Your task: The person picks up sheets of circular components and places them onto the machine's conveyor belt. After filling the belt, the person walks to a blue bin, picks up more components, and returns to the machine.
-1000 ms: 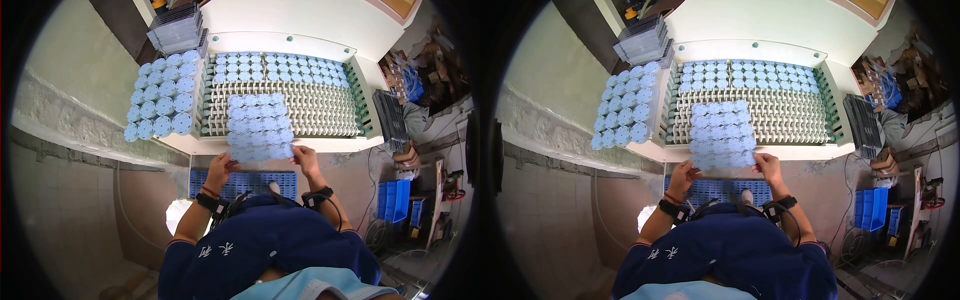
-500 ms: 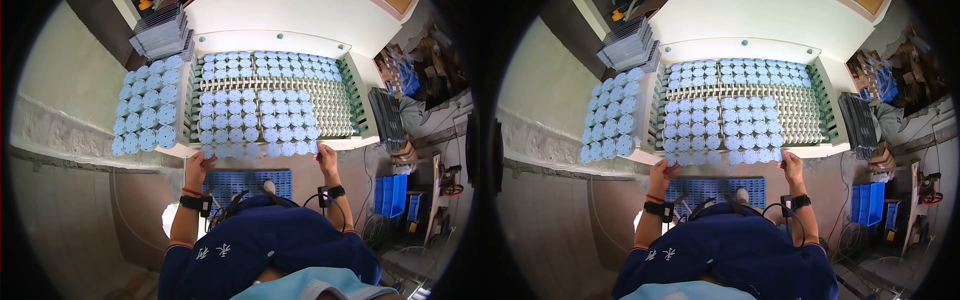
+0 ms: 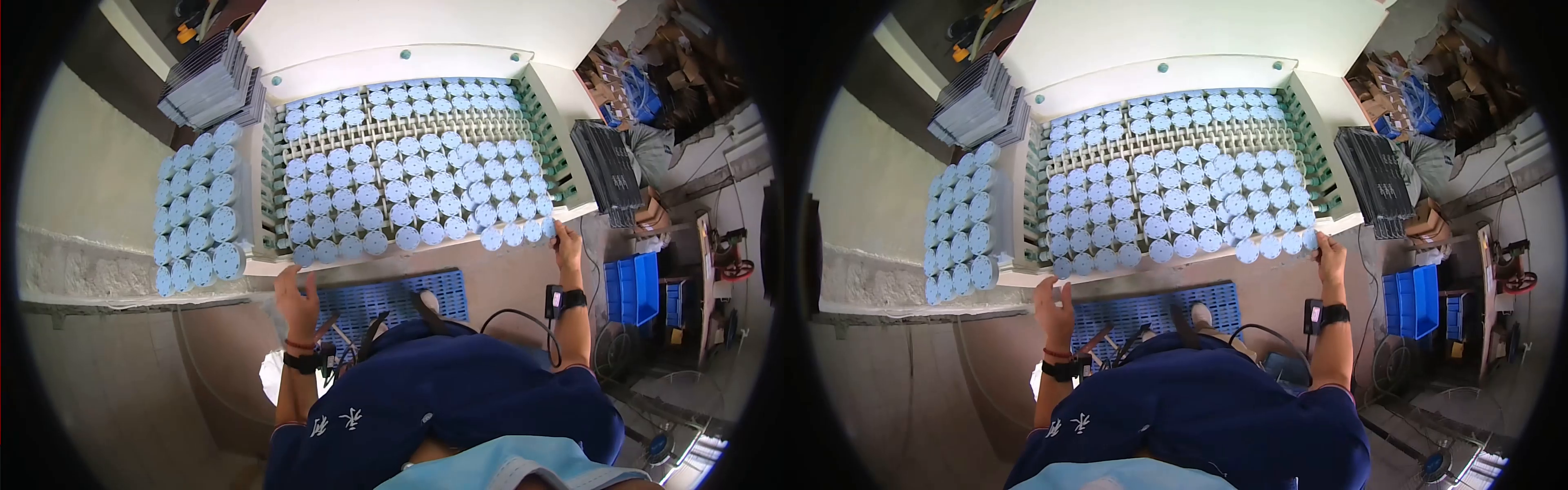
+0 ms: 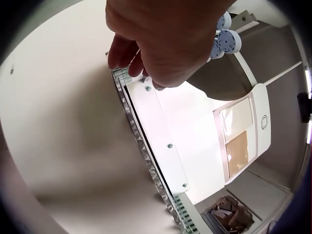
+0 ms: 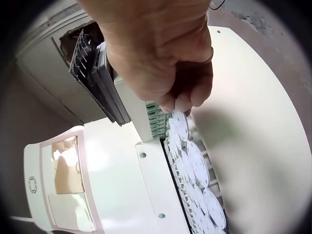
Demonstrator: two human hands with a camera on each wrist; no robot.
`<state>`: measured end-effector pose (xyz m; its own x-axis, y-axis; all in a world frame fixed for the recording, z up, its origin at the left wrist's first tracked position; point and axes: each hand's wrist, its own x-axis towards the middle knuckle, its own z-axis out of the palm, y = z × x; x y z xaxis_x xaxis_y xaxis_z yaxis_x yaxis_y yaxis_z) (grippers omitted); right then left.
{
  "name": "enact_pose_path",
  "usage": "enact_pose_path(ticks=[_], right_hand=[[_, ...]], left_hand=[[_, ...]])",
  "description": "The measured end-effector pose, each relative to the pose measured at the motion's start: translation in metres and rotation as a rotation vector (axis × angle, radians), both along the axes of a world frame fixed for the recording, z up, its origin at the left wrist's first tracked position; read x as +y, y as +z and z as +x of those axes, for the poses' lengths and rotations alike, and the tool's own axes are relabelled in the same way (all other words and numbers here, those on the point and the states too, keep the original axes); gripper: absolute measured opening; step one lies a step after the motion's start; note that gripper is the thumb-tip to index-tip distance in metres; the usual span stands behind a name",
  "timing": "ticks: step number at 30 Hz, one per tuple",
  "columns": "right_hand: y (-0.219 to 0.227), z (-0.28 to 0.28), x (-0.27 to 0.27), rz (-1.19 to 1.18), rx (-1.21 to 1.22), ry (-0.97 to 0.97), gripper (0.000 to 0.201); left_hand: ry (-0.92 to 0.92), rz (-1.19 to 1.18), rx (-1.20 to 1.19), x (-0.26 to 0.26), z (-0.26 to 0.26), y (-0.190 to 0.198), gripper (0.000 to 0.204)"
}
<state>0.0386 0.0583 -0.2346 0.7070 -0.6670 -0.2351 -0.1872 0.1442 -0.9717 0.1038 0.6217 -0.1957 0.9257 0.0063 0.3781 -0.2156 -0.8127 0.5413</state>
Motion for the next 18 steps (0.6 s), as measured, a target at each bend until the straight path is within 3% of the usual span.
enact_pose_path(ticks=[2,5,8,11,13,15,18], right_hand=[[-0.007,0.016,-0.024,-0.087,0.038,0.024,0.023],[0.000,0.036,-0.034,-0.230,0.229,0.010,0.028],[0.041,0.039,-0.005,-0.628,0.485,-0.039,0.031],[0.043,0.034,0.022,-1.318,0.307,-0.018,0.037],[0.055,0.042,0.052,-1.260,0.027,0.299,0.051],[0.055,0.054,0.075,-1.337,-0.021,0.542,0.065],[0.036,0.068,0.075,-1.423,0.076,0.546,0.071]], left_hand=[[-0.120,0.063,-0.127,-0.015,0.013,0.003,0.033],[-0.182,0.219,-0.114,-0.034,0.031,0.002,0.044],[-0.145,0.319,-0.022,-0.043,0.039,-0.006,0.053],[-0.129,0.402,0.010,-0.046,0.044,-0.010,0.058],[-0.126,0.442,0.040,-0.046,0.046,-0.017,0.058],[-0.125,0.457,0.051,-0.048,0.052,-0.022,0.058],[-0.122,0.443,0.059,-0.047,0.058,-0.027,0.058]])
